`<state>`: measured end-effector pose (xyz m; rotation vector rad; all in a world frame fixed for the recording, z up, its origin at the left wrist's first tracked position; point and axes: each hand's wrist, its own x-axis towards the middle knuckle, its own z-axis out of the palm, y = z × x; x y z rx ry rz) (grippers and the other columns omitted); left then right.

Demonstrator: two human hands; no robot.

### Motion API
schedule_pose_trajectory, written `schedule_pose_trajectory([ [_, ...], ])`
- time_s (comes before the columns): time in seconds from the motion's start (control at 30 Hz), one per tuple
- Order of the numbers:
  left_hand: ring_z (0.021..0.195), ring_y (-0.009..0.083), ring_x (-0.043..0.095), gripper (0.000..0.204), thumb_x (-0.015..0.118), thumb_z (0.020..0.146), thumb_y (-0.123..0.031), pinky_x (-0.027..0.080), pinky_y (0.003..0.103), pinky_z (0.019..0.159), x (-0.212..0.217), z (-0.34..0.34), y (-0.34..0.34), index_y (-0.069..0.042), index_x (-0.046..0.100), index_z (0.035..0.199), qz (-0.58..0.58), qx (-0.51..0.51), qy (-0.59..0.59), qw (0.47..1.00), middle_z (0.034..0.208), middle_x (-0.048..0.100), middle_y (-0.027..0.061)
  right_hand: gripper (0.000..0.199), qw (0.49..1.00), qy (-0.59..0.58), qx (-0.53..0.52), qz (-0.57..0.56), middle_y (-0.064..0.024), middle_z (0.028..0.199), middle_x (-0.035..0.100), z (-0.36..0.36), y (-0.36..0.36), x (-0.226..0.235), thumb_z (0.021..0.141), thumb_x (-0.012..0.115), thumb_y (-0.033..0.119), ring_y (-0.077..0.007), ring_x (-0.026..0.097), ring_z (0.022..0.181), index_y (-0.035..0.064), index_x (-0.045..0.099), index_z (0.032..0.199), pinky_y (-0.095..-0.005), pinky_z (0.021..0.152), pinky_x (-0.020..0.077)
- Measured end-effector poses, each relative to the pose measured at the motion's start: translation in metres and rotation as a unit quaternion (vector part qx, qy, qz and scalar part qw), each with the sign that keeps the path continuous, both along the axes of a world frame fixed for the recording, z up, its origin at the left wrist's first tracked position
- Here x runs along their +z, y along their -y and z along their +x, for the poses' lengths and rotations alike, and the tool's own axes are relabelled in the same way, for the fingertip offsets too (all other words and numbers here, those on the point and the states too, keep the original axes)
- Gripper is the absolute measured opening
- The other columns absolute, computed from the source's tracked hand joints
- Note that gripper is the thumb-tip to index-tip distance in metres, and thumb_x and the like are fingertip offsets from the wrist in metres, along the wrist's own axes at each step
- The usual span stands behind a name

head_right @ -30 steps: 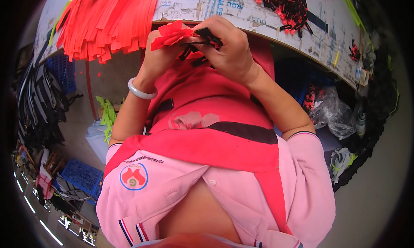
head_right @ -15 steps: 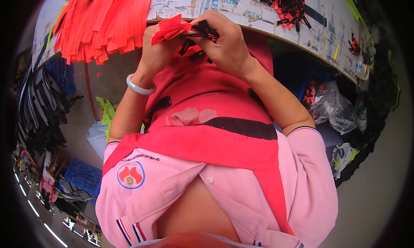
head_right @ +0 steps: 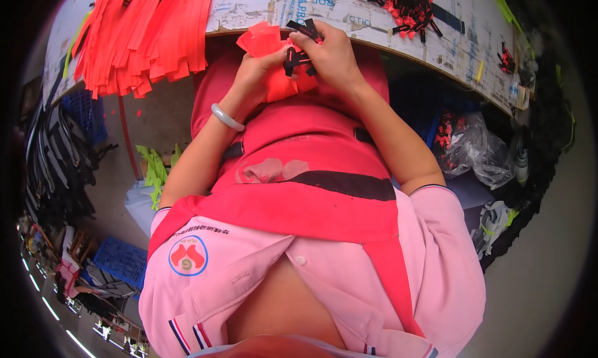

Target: Attaching black fasteners to red plastic fringe strips at a manufacturing workstation.

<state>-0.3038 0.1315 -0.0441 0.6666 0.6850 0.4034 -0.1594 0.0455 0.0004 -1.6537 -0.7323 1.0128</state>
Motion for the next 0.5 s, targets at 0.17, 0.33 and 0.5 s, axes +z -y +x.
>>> schedule_pose_trajectory([
  [0.17, 0.071, 0.0231, 0.067, 0.017, 0.054, 0.101, -0.011, 0.06, 0.035, 0.065, -0.005, 0.02, 0.001, 0.003, 0.058, 0.109, -0.21, -0.038, 0.061, 0.975, 0.089, 0.067, 0.0127, 0.021, 0.974, 0.226, 0.023, -0.021, -0.0117, 0.074, 0.069, 0.017, -0.003, -0.014, 0.092, 0.068, 0.021, -0.0218, 0.069, 0.068, 0.0002, 0.067, 0.093, -0.0357, 0.063, 0.052],
  [0.33, 0.072, 0.0211, 0.067, 0.019, 0.048, 0.1, -0.009, 0.06, 0.033, 0.067, -0.04, 0.025, -0.006, 0.002, 0.059, 0.11, -0.342, -0.1, 0.184, 0.916, 0.095, 0.067, 0.0136, 0.017, 0.926, 0.374, 0.017, -0.043, -0.0162, 0.073, 0.067, 0.007, -0.009, -0.018, 0.093, 0.065, 0.018, -0.0289, 0.068, 0.066, 0.001, 0.06, 0.091, -0.038, 0.061, 0.0511],
  [0.5, 0.067, 0.019, 0.063, 0.015, 0.046, 0.097, -0.003, 0.055, 0.029, 0.06, -0.041, 0.042, 0.0, 0.004, 0.06, 0.101, -0.32, -0.006, 0.153, 0.935, 0.085, 0.066, 0.012, 0.012, 0.9, 0.435, 0.003, -0.035, -0.0192, 0.076, 0.068, 0.001, -0.014, -0.023, 0.091, 0.064, 0.014, -0.0382, 0.07, 0.069, 0.0049, 0.058, 0.095, -0.0476, 0.062, 0.0536],
])
